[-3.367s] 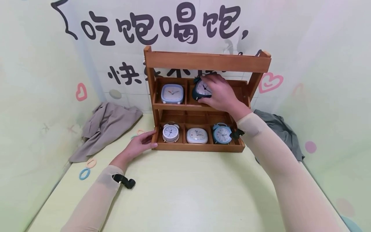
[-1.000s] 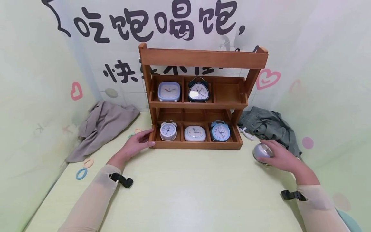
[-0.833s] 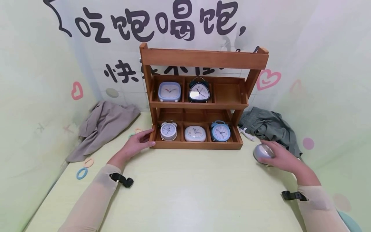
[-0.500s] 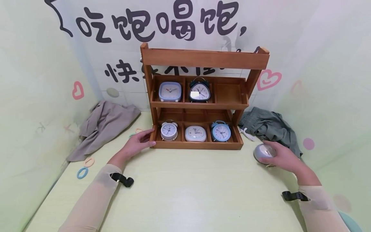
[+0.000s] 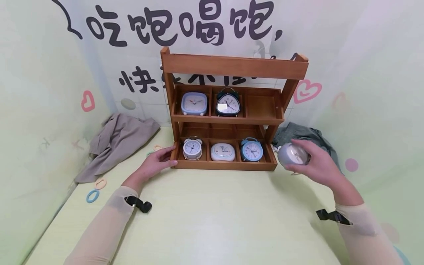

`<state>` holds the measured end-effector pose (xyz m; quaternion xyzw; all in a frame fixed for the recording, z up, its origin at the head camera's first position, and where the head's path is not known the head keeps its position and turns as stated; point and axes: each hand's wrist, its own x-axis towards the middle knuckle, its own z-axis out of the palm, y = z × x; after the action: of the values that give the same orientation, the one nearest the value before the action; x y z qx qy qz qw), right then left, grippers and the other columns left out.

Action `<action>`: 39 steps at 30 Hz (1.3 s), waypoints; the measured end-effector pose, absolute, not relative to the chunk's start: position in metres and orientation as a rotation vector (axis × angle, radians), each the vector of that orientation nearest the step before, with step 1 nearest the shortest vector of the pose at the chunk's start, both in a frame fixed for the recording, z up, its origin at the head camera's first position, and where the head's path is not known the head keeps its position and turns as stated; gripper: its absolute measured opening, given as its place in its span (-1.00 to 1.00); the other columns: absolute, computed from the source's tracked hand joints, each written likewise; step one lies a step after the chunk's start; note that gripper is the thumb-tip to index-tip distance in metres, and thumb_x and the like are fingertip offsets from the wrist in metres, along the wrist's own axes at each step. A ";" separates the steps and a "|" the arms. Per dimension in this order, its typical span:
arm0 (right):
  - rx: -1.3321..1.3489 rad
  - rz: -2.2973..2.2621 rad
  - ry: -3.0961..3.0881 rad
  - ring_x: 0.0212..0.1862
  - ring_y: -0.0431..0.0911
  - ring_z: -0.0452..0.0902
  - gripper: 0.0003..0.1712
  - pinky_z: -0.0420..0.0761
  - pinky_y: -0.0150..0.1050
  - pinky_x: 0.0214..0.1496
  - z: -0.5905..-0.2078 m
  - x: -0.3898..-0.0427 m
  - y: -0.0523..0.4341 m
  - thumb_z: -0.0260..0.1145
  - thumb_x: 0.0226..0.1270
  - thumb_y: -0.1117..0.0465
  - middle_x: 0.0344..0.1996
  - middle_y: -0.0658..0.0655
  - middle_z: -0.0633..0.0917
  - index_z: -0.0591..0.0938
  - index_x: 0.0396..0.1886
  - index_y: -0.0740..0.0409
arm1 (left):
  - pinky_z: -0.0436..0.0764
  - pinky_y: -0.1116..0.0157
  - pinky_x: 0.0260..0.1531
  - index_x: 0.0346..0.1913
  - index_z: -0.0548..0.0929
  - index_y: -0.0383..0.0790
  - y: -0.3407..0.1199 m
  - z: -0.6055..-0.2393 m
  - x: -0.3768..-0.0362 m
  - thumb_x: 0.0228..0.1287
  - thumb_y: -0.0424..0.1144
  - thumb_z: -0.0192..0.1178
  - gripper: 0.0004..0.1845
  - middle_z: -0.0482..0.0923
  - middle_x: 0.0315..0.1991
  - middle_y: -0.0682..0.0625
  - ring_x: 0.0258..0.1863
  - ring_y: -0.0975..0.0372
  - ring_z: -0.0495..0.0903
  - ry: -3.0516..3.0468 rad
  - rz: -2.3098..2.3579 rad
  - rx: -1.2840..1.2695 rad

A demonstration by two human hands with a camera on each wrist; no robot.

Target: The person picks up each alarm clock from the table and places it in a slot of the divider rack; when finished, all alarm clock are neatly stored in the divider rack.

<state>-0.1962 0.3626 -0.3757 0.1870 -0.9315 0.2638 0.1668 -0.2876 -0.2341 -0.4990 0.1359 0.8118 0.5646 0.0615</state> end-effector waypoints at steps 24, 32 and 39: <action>0.353 0.946 -2.407 0.37 0.19 0.45 0.03 0.65 0.30 0.26 -0.278 -0.294 0.257 0.68 0.32 -0.18 0.44 0.29 0.56 0.48 0.63 0.16 | 0.51 0.16 0.52 0.69 0.46 -0.10 -0.233 -0.505 -0.287 0.40 -0.02 0.61 -0.11 0.42 0.65 -0.14 0.59 -0.05 0.45 2.412 1.740 0.423; 0.252 0.827 -2.485 0.42 0.27 0.44 0.07 0.63 0.34 0.41 -0.289 -0.325 0.246 0.62 0.37 -0.19 0.51 0.34 0.47 0.36 0.69 0.16 | 0.50 0.16 0.53 0.70 0.45 -0.09 -0.234 -0.503 -0.286 0.41 -0.01 0.60 -0.11 0.40 0.66 -0.14 0.60 -0.06 0.44 2.432 1.727 0.432; 0.207 0.705 -2.534 0.44 0.32 0.47 0.04 0.58 0.39 0.48 -0.299 -0.335 0.239 0.62 0.39 -0.13 0.55 0.36 0.43 0.33 0.68 0.14 | 0.47 0.05 0.56 0.69 0.45 -0.09 -0.235 -0.501 -0.287 0.41 -0.01 0.60 -0.11 0.40 0.66 -0.14 0.60 -0.06 0.45 2.431 1.731 0.433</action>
<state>-0.3354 0.2390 -0.2991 0.0758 -0.9301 0.2589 0.2491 -0.2867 -0.2346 -0.5010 0.1433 0.8045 0.5729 0.0631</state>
